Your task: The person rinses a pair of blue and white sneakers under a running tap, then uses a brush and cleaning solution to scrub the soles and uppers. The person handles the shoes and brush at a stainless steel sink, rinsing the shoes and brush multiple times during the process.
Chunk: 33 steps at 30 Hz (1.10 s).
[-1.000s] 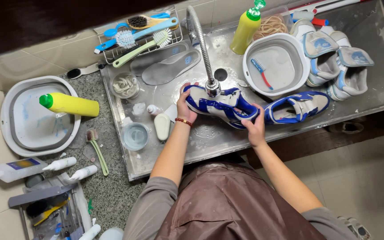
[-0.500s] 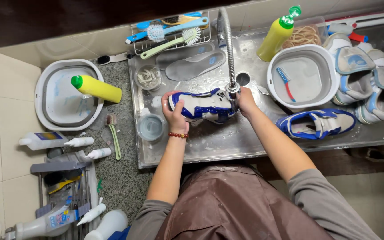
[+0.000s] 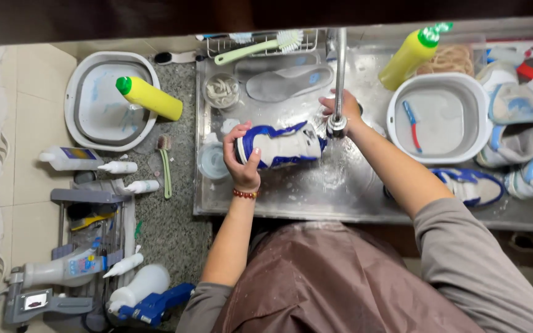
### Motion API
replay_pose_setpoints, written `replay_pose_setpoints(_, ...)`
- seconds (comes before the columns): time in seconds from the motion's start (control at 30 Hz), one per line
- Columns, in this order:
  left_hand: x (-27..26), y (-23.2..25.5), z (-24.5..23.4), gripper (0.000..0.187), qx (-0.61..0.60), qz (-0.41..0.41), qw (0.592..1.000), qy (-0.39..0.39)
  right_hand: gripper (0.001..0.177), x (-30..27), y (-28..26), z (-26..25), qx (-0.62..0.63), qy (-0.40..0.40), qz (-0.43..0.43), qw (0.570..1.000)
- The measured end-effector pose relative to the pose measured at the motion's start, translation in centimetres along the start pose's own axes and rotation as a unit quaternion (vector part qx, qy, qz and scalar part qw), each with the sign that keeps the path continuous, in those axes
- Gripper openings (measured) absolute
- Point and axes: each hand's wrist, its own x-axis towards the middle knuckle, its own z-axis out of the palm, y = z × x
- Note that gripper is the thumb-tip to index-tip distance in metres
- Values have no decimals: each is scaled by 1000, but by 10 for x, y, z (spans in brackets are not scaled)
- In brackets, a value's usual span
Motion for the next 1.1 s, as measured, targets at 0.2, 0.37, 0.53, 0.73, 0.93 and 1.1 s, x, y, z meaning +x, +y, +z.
replay_pose_setpoints(0.2,-5,7,4,41,39,14,999,-5,44,48,-76,8,-270,73,-175,944)
replay_pose_setpoints(0.37,-7,15,3,43,10,10,1000,-3,39,81,-61,-12,-162,126,-41,978)
replay_pose_setpoints(0.53,-9,31,4,44,-11,16,999,-28,40,66,-61,-22,-50,123,101,986)
replay_pose_setpoints(0.73,-6,69,28,40,65,88,981,-161,46,73,51,-51,-6,107,50,993)
replay_pose_setpoints(0.93,-4,86,68,46,132,250,870,-404,34,-43,89,-42,37,61,100,992)
replay_pose_setpoints(1.1,-14,72,94,55,228,315,742,-546,31,-96,92,-43,-3,51,61,997)
